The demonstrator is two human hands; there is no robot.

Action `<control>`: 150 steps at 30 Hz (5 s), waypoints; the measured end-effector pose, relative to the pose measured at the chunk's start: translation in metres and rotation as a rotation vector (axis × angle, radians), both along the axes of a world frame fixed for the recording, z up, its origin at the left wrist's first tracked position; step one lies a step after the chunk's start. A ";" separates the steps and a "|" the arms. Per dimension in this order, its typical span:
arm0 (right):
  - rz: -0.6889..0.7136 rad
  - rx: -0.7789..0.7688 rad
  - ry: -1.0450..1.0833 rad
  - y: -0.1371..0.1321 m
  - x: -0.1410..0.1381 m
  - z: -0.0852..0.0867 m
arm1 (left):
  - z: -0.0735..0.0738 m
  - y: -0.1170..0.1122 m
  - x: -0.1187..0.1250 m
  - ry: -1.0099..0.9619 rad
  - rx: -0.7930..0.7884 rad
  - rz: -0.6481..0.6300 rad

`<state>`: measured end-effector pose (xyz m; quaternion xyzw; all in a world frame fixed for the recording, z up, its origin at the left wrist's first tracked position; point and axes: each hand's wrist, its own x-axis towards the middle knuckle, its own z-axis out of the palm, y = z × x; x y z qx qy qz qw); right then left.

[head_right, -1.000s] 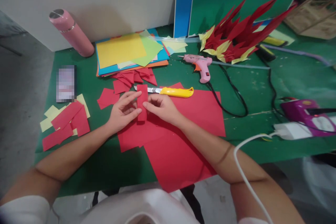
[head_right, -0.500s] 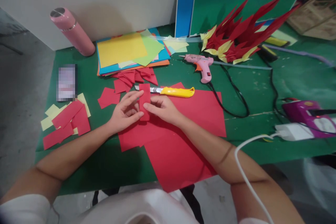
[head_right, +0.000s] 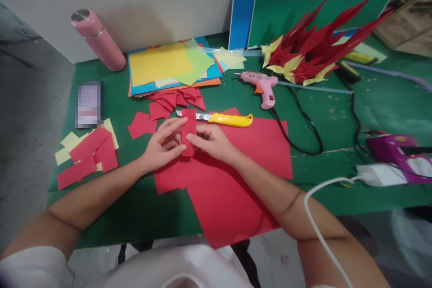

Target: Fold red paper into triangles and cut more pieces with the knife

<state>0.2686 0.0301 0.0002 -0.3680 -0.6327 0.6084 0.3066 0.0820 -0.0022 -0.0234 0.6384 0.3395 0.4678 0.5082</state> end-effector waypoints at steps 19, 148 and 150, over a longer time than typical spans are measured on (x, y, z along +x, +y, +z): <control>-0.038 0.120 -0.119 0.000 -0.001 -0.003 | -0.004 0.003 -0.001 0.012 0.046 -0.016; -0.394 0.090 0.152 0.015 0.005 -0.012 | 0.013 -0.001 0.001 0.298 0.298 0.138; -0.529 0.149 0.183 0.021 0.009 -0.013 | 0.013 -0.003 0.002 0.296 0.309 0.132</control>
